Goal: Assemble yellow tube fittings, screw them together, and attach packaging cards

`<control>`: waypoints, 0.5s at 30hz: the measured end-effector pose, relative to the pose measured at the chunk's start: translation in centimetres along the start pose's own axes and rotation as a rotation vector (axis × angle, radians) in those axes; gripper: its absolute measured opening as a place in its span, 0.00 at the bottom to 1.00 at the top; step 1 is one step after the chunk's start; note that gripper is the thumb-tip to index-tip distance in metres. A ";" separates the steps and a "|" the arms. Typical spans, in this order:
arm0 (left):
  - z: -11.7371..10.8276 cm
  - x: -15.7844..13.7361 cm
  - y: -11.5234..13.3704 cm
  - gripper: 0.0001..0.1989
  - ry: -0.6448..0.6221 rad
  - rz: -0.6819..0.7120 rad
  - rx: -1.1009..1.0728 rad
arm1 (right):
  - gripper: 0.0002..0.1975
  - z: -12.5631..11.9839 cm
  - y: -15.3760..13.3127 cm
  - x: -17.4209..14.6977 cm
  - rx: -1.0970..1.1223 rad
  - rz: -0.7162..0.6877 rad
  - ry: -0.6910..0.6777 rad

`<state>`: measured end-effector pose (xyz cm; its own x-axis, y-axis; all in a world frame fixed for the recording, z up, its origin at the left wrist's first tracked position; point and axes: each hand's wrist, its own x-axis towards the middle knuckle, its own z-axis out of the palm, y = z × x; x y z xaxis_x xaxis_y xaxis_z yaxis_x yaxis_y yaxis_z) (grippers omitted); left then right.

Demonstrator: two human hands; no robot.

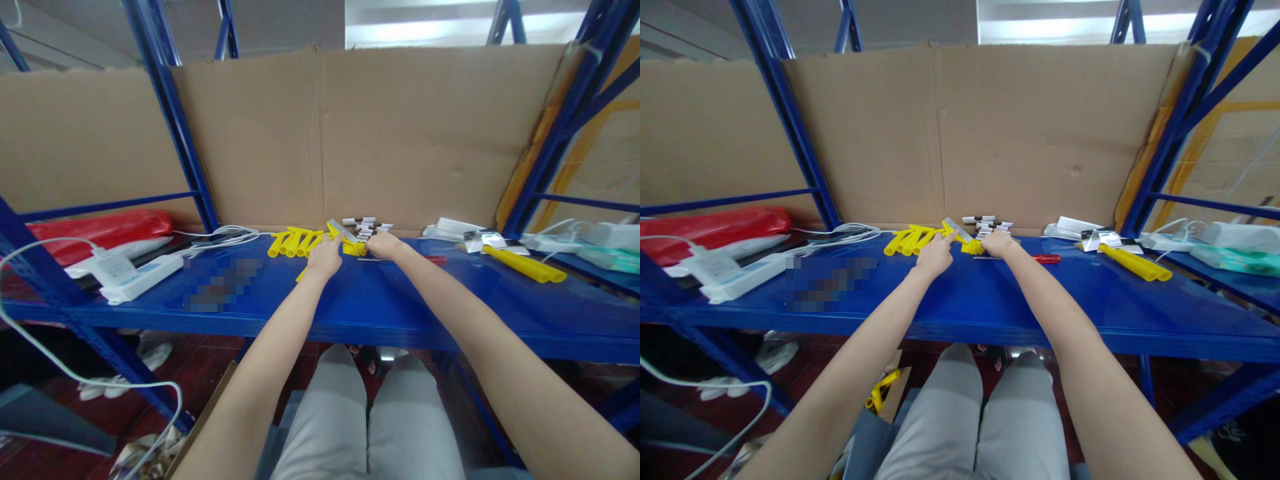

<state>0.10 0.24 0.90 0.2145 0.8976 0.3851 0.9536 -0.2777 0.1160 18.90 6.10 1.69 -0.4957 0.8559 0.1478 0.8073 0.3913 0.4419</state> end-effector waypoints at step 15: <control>1.5 0.0 0.0 0.31 -0.126 0.321 0.039 | 0.10 2.0 4.0 -3.5 0.887 0.659 0.551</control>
<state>0.41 0.73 -0.46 0.5268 0.8025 0.2800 0.8402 -0.5416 -0.0286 24.50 5.37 1.15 0.1929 0.8040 0.5625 0.7857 0.2169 -0.5794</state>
